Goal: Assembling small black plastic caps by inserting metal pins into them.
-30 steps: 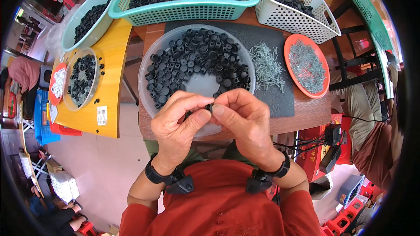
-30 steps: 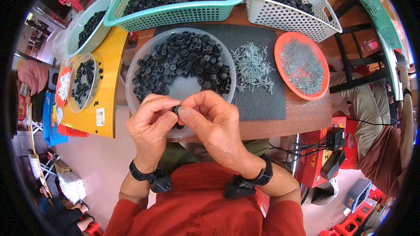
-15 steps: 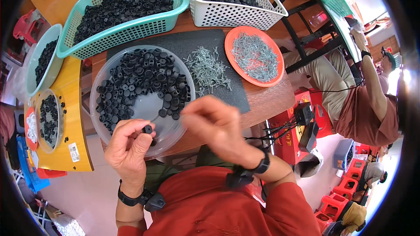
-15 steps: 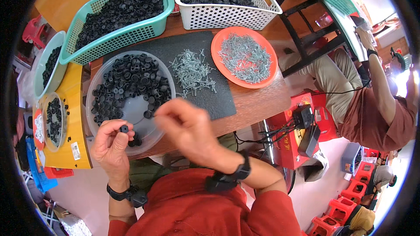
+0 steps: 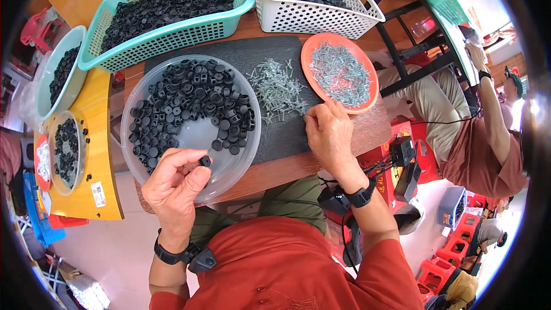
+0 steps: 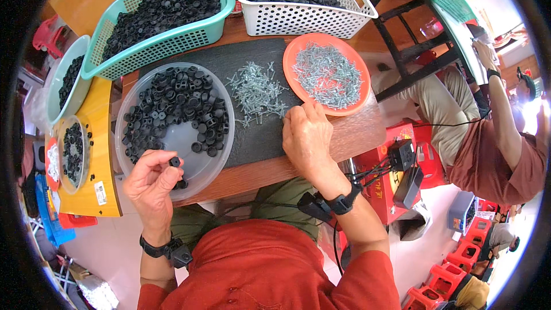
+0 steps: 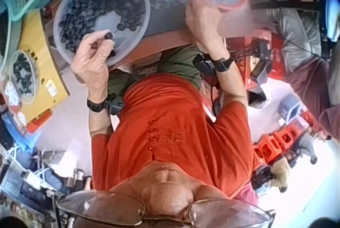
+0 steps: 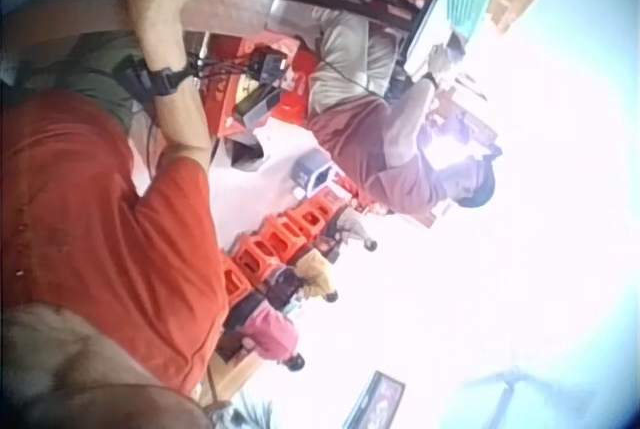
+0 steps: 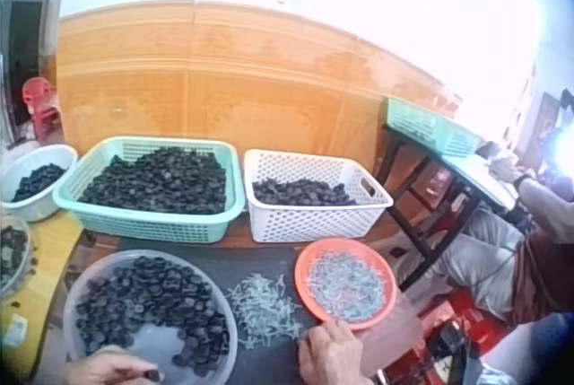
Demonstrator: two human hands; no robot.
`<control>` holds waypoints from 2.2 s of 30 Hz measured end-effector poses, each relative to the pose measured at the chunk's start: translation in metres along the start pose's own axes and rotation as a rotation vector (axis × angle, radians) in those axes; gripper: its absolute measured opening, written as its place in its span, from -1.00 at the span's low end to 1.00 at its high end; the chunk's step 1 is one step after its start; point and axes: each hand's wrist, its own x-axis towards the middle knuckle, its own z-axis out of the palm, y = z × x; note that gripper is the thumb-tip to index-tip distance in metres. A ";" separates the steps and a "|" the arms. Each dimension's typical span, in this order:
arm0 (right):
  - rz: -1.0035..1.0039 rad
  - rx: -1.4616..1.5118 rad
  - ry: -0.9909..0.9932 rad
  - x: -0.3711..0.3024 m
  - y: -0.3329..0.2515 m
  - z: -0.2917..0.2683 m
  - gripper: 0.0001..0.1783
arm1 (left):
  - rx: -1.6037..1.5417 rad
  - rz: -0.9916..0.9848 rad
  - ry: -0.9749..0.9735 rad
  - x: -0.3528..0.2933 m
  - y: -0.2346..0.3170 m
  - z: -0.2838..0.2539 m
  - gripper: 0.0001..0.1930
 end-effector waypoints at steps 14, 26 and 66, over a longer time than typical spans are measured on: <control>0.066 0.398 -0.108 0.002 -0.021 0.001 -0.83 | -0.104 -0.076 -0.027 0.002 0.002 0.000 -0.79; -0.026 0.334 -0.054 0.005 -0.022 -0.007 -0.82 | -0.162 -0.125 -0.053 0.001 0.000 -0.003 -0.79; 0.599 1.306 -0.772 0.016 -0.080 -0.031 -0.86 | -0.134 -0.117 -0.081 0.004 0.003 0.028 -0.81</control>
